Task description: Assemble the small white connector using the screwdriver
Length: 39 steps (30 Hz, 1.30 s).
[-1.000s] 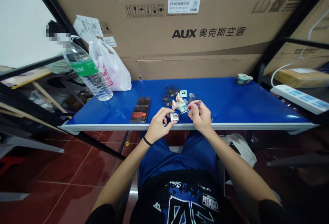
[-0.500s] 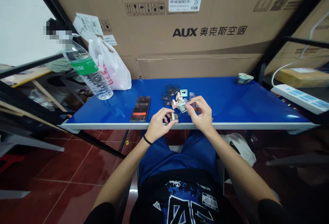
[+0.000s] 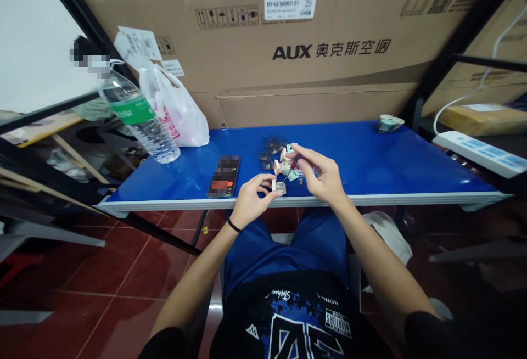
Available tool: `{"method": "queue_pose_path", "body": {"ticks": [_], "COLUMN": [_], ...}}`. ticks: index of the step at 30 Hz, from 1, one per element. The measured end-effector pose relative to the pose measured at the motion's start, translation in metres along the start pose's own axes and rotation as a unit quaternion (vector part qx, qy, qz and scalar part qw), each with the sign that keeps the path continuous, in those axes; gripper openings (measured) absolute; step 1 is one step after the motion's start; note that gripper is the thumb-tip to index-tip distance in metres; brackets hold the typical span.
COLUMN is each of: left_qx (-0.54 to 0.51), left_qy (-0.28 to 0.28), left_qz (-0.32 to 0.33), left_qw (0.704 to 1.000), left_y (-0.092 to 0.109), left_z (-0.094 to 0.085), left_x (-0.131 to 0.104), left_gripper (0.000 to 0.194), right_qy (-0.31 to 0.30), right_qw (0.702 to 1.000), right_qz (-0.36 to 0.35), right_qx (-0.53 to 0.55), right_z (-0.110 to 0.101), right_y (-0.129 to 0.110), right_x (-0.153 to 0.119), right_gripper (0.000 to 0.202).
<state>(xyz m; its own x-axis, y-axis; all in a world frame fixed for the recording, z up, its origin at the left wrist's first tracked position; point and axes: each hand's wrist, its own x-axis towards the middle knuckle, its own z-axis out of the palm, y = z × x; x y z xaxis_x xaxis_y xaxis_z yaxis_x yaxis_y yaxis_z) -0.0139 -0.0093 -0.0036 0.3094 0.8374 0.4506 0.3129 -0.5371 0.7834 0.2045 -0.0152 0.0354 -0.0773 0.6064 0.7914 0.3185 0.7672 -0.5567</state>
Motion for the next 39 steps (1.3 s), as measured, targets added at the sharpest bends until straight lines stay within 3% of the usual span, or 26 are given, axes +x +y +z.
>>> {"method": "queue_pose_path", "body": {"ticks": [5,9,15,19,24,29,33,37,39], "left_qx": [-0.049,-0.037,-0.031,-0.029,-0.031,-0.016,-0.001,-0.015,-0.026], "left_qy": [0.001,0.003,-0.003,-0.007,-0.020,-0.030,-0.026,-0.025,-0.022], "left_qz": [-0.017,-0.010,-0.003,-0.004,-0.010,0.010,0.020,-0.001,-0.012], "left_qw": [0.999,0.999,1.000,1.000,0.999,0.999,0.999,1.000,0.999], "left_y": [-0.001,-0.002,-0.002,-0.003,-0.005,-0.005,-0.006,-0.007,-0.007], "left_z": [0.000,0.001,0.001,0.000,-0.001,-0.001,-0.001,-0.001,-0.001], "left_x": [0.001,0.001,0.000,0.000,0.001,0.002,0.001,0.001,0.001], "left_gripper": [0.036,0.038,0.038,0.037,0.034,0.038,0.039,0.038,0.039], "right_qy": [0.045,0.081,0.111,0.083,0.021,0.074,0.114,0.107,0.073], "right_qw": [0.998,0.996,0.991,0.995,0.994,0.997,0.989,0.988,0.993], "right_qz": [0.032,0.038,-0.015,-0.027,0.062,0.024,-0.033,-0.049,-0.040], "right_qx": [0.038,0.007,-0.067,-0.051,0.089,-0.011,-0.083,-0.099,-0.082], "right_z": [-0.001,0.006,0.009,0.007,0.005,0.012,0.019,0.015,0.010], "right_y": [-0.002,-0.004,-0.005,-0.003,-0.005,-0.009,-0.003,0.001,-0.001], "right_x": [0.002,0.001,0.001,0.000,0.001,0.003,0.002,0.001,0.002], "right_gripper": [0.027,0.023,0.030,0.035,0.031,0.020,0.029,0.037,0.041]}}
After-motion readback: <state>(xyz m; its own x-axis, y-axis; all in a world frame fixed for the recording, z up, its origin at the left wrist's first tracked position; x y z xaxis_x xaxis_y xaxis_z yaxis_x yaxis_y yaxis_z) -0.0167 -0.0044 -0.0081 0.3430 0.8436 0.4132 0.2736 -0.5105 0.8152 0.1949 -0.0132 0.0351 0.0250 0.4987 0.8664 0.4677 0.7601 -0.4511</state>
